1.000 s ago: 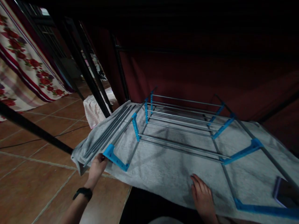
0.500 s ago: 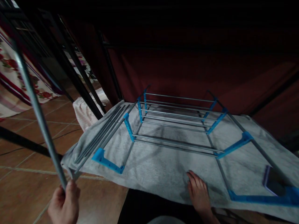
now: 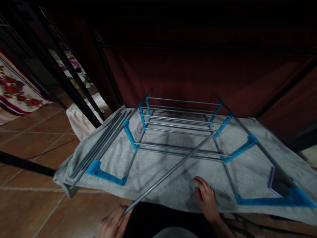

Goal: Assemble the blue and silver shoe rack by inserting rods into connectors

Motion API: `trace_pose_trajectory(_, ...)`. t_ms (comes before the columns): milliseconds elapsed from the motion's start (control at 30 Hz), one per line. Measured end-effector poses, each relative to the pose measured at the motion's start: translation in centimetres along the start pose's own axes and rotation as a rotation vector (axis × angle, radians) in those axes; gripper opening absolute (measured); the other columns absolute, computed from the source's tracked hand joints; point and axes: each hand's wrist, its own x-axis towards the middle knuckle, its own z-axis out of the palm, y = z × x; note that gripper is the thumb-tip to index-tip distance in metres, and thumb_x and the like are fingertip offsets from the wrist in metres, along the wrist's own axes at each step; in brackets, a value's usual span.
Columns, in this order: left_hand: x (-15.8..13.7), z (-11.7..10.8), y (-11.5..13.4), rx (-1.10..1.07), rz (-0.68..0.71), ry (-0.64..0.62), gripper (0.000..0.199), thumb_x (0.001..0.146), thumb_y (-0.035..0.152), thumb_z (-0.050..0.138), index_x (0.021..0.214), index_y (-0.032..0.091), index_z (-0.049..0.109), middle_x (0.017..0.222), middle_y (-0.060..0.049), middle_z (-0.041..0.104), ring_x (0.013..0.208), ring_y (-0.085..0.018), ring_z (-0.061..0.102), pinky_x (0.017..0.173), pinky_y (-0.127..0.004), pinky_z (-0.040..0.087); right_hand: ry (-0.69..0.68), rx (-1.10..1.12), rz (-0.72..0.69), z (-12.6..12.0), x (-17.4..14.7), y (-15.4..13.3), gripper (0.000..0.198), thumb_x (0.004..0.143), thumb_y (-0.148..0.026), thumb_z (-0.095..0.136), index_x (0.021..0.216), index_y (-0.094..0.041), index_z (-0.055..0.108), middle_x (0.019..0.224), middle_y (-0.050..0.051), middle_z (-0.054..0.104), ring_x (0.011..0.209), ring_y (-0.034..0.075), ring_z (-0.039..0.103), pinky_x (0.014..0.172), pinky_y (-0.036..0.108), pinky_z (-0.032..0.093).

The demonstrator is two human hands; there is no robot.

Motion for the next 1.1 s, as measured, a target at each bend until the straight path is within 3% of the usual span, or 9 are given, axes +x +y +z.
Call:
trace_pose_trajectory(67, 1.3, 1.4, 1.0, 0.044, 0.059, -0.090, 0.029, 0.101, 0.033, 0.044, 0.088, 0.025, 0.068, 0.076, -0.003, 0.075, 0.061, -0.016, 0.072, 0.055, -0.022, 0.054, 0.007, 0.160, 0.106, -0.1, 0.4, 0.2, 0.037, 0.097, -0.034, 0.044, 0.128, -0.025, 0.063, 0.131, 0.009, 0.065, 0.123, 0.026, 0.059, 0.107, 0.047, 0.044)
trace_pose_trajectory(233, 3.0, 4.2, 2.3, 0.096, 0.178, -0.201, 0.036, 0.102, 0.031, 0.040, 0.090, 0.022, 0.073, 0.086, -0.007, 0.077, 0.071, -0.018, 0.074, 0.063, -0.026, 0.058, 0.103, 0.598, 0.526, -1.1, 2.1, -0.1, 0.037, 0.086, -0.048, 0.060, 0.110, -0.022, 0.069, 0.118, 0.009, 0.071, 0.117, 0.028, 0.062, 0.108, 0.047, 0.044)
trace_pose_trajectory(333, 3.8, 5.3, 2.4, 0.085, 0.207, -0.248, 0.039, 0.102, 0.031, 0.038, 0.089, 0.022, 0.074, 0.084, -0.007, 0.077, 0.071, -0.019, 0.073, 0.061, -0.027, 0.057, 0.150, 0.842, 0.734, -2.4, 3.2, -0.7, 0.041, 0.073, -0.046, 0.071, 0.107, -0.023, 0.070, 0.112, 0.007, 0.073, 0.113, 0.028, 0.063, 0.108, 0.048, 0.043)
trace_pose_trajectory(433, 4.8, 6.0, 2.3, 0.086, 0.272, -0.281, 0.043, 0.103, 0.030, 0.033, 0.092, 0.022, 0.074, 0.088, -0.007, 0.077, 0.074, -0.020, 0.074, 0.061, -0.028, 0.056, 0.188, 1.117, 0.892, -3.6, 4.0, -1.1, 0.040, 0.068, -0.040, 0.075, 0.105, -0.026, 0.069, 0.106, 0.006, 0.075, 0.106, 0.027, 0.067, 0.100, 0.046, 0.050)
trace_pose_trajectory(533, 5.9, 6.6, 2.1, 0.121, 0.317, -0.273, 0.046, 0.104, 0.029, 0.030, 0.096, 0.021, 0.074, 0.094, -0.008, 0.077, 0.072, -0.019, 0.073, 0.061, -0.028, 0.055, 0.207, 1.315, 0.982, -4.3, 4.4, -1.0, 0.030, 0.069, -0.034, 0.072, 0.097, -0.025, 0.068, 0.103, 0.005, 0.076, 0.097, 0.023, 0.069, 0.092, 0.040, 0.055)
trace_pose_trajectory(667, 7.1, 7.4, 1.9, 0.161, 0.294, -0.242, 0.042, 0.103, 0.032, 0.034, 0.101, 0.020, 0.074, 0.097, -0.009, 0.076, 0.077, -0.020, 0.073, 0.071, -0.031, 0.056, 0.238, 1.379, 1.095, -4.7, 4.8, -0.5, 0.022, 0.071, -0.031, 0.070, 0.091, -0.021, 0.067, 0.087, 0.002, 0.074, 0.079, 0.017, 0.069, 0.082, 0.033, 0.057)
trace_pose_trajectory(967, 9.8, 8.3, 2.9, 0.171, 0.249, -0.236, 0.035, 0.100, 0.019, 0.038, 0.117, 0.019, 0.069, 0.101, -0.008, 0.072, 0.084, -0.021, 0.067, 0.082, -0.035, 0.051, 0.235, 1.436, 1.061, -5.7, 6.3, 0.3, 0.019, 0.075, -0.031, 0.073, 0.090, -0.021, 0.067, 0.080, -0.001, 0.072, 0.077, 0.017, 0.069, 0.084, 0.032, 0.058)
trace_pose_trajectory(1100, 10.8, 8.7, 3.4, 0.176, 0.215, -0.320, 0.035, 0.097, 0.012, 0.041, 0.120, 0.017, 0.068, 0.103, -0.009, 0.070, 0.089, -0.022, 0.066, 0.085, -0.037, 0.051, 0.230, 1.408, 1.099, -5.3, 6.2, 1.5, 0.018, 0.074, -0.029, 0.073, 0.089, -0.022, 0.066, 0.081, 0.000, 0.071, 0.080, 0.017, 0.071, 0.086, 0.032, 0.059)
